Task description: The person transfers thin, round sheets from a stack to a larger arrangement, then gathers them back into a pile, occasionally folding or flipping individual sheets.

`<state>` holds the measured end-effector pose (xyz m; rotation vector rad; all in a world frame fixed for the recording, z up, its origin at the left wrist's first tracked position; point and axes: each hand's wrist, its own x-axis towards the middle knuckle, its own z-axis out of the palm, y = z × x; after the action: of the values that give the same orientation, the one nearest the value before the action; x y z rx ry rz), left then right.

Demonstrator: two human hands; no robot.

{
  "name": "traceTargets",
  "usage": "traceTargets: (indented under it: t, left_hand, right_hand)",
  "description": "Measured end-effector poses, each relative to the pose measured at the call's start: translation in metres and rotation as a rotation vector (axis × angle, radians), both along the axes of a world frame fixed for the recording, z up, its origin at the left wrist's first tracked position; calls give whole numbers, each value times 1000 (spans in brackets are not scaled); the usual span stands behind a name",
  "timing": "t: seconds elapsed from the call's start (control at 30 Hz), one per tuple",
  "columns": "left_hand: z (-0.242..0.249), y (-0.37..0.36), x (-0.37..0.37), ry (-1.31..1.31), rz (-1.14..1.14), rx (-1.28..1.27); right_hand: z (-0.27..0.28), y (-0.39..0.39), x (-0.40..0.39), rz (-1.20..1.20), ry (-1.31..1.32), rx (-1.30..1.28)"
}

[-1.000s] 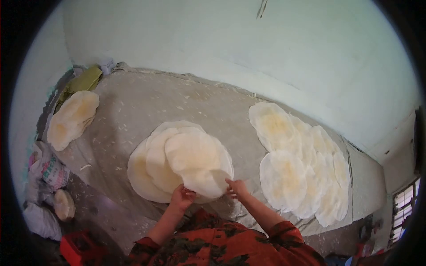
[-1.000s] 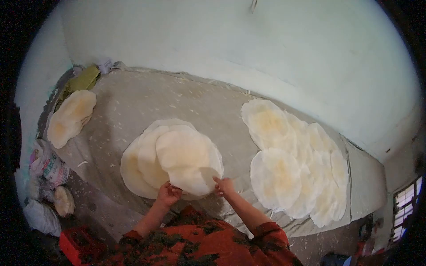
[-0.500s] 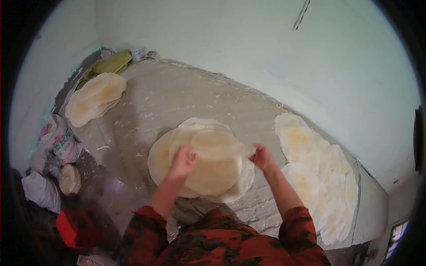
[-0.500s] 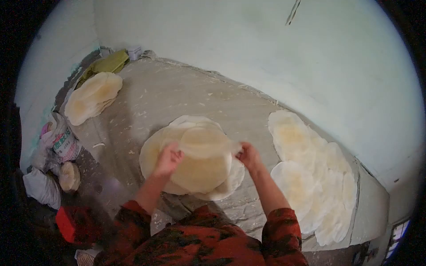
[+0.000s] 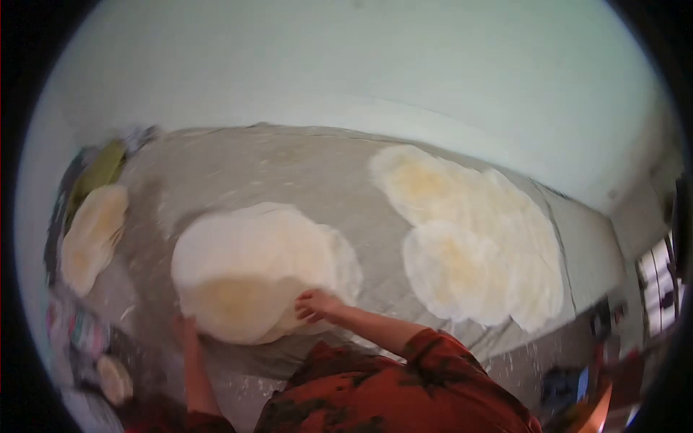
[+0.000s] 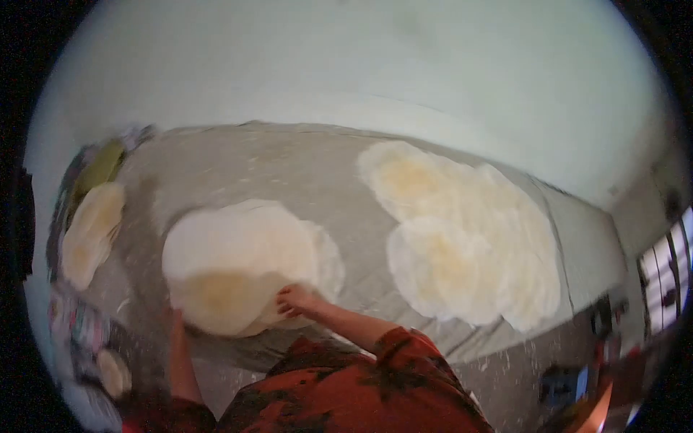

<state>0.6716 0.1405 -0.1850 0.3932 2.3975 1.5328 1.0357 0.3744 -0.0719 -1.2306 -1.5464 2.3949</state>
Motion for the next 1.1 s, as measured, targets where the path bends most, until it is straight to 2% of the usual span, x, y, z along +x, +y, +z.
traceTargets:
  t: [0.03, 0.07, 0.1, 0.13, 0.17, 0.23, 0.27, 0.3, 0.33, 0.37, 0.4, 0.43, 0.47, 0.57, 0.73, 0.77, 0.83, 0.93, 1.03, 1.07, 1.1]
  left_hand:
    - [78, 9, 54, 272, 103, -402]
    - [97, 11, 77, 378, 91, -383]
    - [96, 5, 90, 480, 90, -364]
    - [59, -5, 89, 451, 29, -183]
    - [26, -9, 87, 417, -27, -1]
    - [31, -4, 132, 390, -120, 85]
    - [41, -2, 156, 363, -191, 155]
    - [50, 1, 175, 364, -209, 157]
    - [61, 1, 192, 281, -242, 89]
    - [66, 2, 202, 199, -267, 18]
    - [61, 2, 209, 206, -267, 11]
    - [50, -1, 217, 133, -292, 91]
    - [45, -3, 222, 61, -315, 172]
    - [74, 2, 258, 99, -376, 11]
    - [93, 8, 299, 61, -436, 39]
    - [93, 8, 307, 49, -456, 38]
    - [92, 4, 322, -37, -467, -23]
    - [72, -8, 351, 11, -425, 29]
    - [97, -17, 382, -14, -377, -4]
    - [104, -19, 389, -66, -387, -35]
    - [104, -23, 393, -63, -354, -30]
  right_hand:
    - [-4, -1, 12, 27, -69, 22]
    - [-1, 6, 31, -25, -72, 23]
    - [3, 13, 51, -26, -78, 124]
    - [7, 18, 71, -14, -89, 224]
    - [-20, 36, 98, -135, -54, 304]
    - [-37, 75, 174, -265, -351, 794]
    - [-39, 91, 218, -453, -464, 843]
    - [-58, 111, 268, -636, -656, 1006]
    - [-63, 123, 321, -861, -660, 996]
    - [-54, 122, 361, -921, -1001, 1183]
    - [-56, 123, 401, -908, -1216, 1107]
    - [-22, 115, 416, -866, -1418, 872]
    - [-19, 115, 432, -910, -1534, 751]
    - [-24, 119, 471, -939, -1402, 639]
    - [-48, 134, 513, -922, -1097, 600]
    - [-43, 135, 508, -909, -1087, 598]
    - [-30, 138, 495, -820, -1275, 877]
    - [-64, 176, 521, -684, -1196, 861]
    - [-92, 203, 551, -792, -621, 677]
    - [-94, 208, 551, -899, -300, 455]
    - [-63, 200, 531, -932, -239, 401]
